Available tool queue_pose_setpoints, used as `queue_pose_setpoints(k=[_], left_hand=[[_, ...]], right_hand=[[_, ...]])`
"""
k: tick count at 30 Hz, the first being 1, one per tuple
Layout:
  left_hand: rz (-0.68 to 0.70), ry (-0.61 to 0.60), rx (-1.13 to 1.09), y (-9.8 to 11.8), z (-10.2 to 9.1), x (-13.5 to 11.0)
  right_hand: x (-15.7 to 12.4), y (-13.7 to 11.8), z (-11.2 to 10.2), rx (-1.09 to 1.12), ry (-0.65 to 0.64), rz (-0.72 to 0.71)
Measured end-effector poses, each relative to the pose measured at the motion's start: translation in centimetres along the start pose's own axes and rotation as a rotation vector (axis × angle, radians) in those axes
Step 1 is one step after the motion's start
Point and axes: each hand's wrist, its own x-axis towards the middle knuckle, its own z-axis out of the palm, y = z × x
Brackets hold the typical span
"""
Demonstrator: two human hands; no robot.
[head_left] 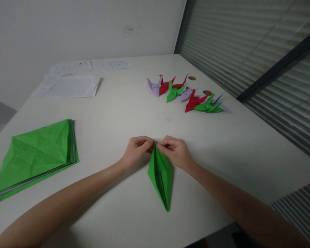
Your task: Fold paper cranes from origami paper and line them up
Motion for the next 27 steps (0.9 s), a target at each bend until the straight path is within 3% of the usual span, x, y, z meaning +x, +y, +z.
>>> queue_pose_setpoints(k=[18, 27], left_hand=[[-0.022, -0.035, -0.064, -0.09, -0.07, 0.08], [-0.017, 0.002, -0.008, -0.09, -0.23, 0.18]], right_hand=[[0.14, -0.07, -0.07, 0.069, 0.017, 0.006], [0.17, -0.55, -0.11, 0.259, -0.029, 0.191]])
